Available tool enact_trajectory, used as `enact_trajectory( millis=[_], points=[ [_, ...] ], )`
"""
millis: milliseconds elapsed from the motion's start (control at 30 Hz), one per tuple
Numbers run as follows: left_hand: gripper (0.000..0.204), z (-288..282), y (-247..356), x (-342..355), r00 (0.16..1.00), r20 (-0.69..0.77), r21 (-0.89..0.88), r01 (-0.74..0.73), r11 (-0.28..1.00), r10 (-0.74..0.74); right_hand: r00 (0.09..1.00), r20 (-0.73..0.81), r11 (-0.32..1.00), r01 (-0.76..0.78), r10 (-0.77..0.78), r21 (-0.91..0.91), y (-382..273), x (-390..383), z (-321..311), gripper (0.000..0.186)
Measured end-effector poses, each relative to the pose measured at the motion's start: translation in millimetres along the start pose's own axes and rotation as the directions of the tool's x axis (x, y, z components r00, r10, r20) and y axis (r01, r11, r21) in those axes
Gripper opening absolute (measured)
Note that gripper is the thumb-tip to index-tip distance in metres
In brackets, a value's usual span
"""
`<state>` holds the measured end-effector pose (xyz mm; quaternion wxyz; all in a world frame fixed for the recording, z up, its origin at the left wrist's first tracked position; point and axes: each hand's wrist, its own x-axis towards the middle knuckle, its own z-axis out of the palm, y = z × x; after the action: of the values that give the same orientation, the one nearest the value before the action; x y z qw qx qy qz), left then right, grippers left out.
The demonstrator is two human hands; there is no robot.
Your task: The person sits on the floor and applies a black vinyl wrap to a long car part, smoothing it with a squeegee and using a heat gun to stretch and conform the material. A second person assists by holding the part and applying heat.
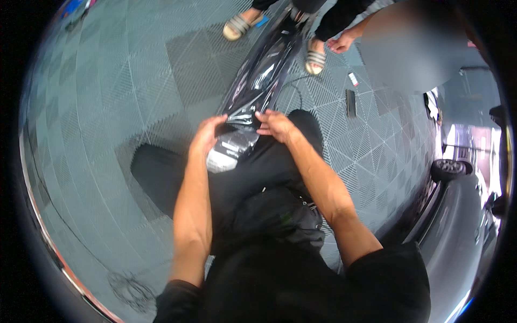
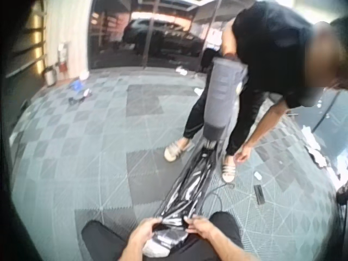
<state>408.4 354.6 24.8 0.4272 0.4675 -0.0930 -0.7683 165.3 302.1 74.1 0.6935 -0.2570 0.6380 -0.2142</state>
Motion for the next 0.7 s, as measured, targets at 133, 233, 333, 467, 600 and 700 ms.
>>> enact_trajectory(
  millis=[133,233,333,467,600,700],
  points=[
    [0.039,4.4,9.0,-5.1,0.999,0.027,0.077,0.028,0.997,-0.031,0.987,0.135,0.995,-0.088,0.093,-0.044,-17.1,-4.2,-12.3,0.05],
    [0.035,11.3,22.9,-4.7,0.997,0.013,0.137,0.074,0.988,-0.076,0.949,0.268,0.986,-0.153,0.167,-0.071,-26.6,-2.3,-17.0,0.021],
    [0.037,16.3,31.8,-10.8,0.998,-0.019,0.273,0.066,0.96,-0.063,0.929,0.341,0.989,-0.142,0.143,-0.027,-24.5,-6.3,-20.7,0.02],
    [0.033,19.7,29.3,-18.7,0.998,-0.054,0.307,0.046,0.951,-0.031,0.916,0.39,0.992,-0.12,0.093,0.046,-14.1,-9.8,-25.1,0.02],
    [0.031,17.2,15.2,-18.3,0.99,-0.129,0.22,-0.025,0.975,0.054,0.809,0.588,0.962,-0.162,0.002,0.219,-2.2,-1.4,-38.4,0.022],
    [0.03,13.5,8.1,-14.7,0.981,-0.155,0.28,-0.072,0.957,0.119,0.861,0.496,0.869,-0.157,-0.113,0.47,21.4,4.4,-62.8,0.053]
  ],
)
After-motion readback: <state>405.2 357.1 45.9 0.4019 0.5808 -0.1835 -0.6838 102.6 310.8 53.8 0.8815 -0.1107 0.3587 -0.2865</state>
